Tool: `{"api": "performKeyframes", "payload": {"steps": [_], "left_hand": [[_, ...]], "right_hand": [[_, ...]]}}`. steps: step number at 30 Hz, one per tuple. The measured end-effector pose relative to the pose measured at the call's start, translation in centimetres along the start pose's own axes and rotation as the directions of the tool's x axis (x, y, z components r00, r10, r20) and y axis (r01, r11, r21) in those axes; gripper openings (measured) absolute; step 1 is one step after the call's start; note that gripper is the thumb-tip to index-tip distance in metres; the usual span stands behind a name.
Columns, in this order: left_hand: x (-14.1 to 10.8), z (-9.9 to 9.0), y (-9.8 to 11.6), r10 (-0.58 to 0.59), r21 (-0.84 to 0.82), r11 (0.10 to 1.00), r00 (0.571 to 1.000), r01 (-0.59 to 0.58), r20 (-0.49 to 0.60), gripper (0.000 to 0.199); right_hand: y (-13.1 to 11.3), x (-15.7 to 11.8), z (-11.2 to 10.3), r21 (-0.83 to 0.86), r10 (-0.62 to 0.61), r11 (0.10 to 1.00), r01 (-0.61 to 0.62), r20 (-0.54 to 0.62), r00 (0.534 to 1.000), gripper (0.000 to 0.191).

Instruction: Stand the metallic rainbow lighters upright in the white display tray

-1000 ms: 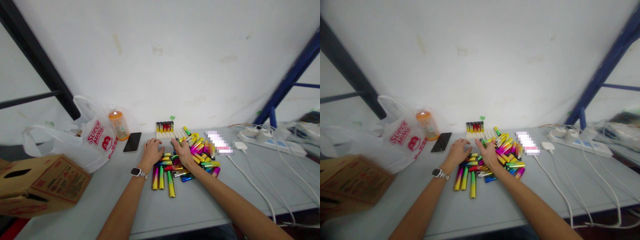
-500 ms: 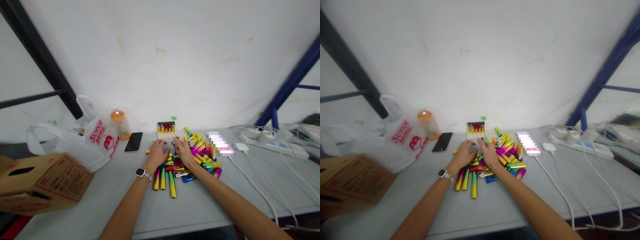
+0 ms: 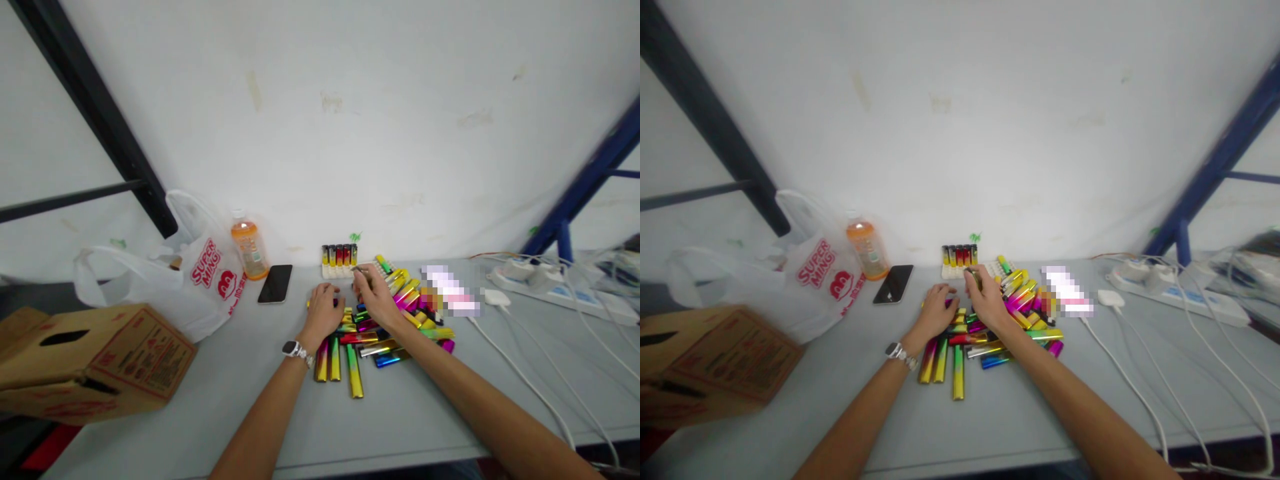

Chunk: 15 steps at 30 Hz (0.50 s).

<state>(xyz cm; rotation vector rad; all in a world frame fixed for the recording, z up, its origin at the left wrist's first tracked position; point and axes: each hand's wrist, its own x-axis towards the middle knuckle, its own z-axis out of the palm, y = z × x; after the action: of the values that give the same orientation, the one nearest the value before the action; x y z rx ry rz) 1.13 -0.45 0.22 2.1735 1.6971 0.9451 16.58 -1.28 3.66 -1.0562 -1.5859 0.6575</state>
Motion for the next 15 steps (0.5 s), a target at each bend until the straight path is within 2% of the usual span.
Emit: {"api": "performKeyframes", "payload": {"steps": [3,5,10,15], "left_hand": [[0.3,-0.7,0.2,0.052,-0.098,0.994,0.998,-0.055,-0.031,0.025],[0.6,-2.0,-0.2,0.076,-0.076,0.994,0.997,-0.077,-0.019,0.026],[1.0,-4.7,-2.0,0.026,0.077,0.996,0.993,-0.035,0.119,0.020],[1.0,-5.1,-2.1,-0.002,0.000,1.000,0.969,0.002,0.247,0.014]], "right_hand": [[0.6,1.7,0.1,-0.106,-0.140,0.984,0.141,0.018,0.990,0.038],[1.1,3.4,0.3,-0.149,-0.152,0.976,0.158,0.045,0.987,0.035],[2.5,8.1,1.3,-0.209,-0.155,0.962,0.176,0.109,0.982,0.035],[3.3,11.7,3.1,-0.271,-0.197,0.929,0.251,0.213,0.957,0.020]]}}
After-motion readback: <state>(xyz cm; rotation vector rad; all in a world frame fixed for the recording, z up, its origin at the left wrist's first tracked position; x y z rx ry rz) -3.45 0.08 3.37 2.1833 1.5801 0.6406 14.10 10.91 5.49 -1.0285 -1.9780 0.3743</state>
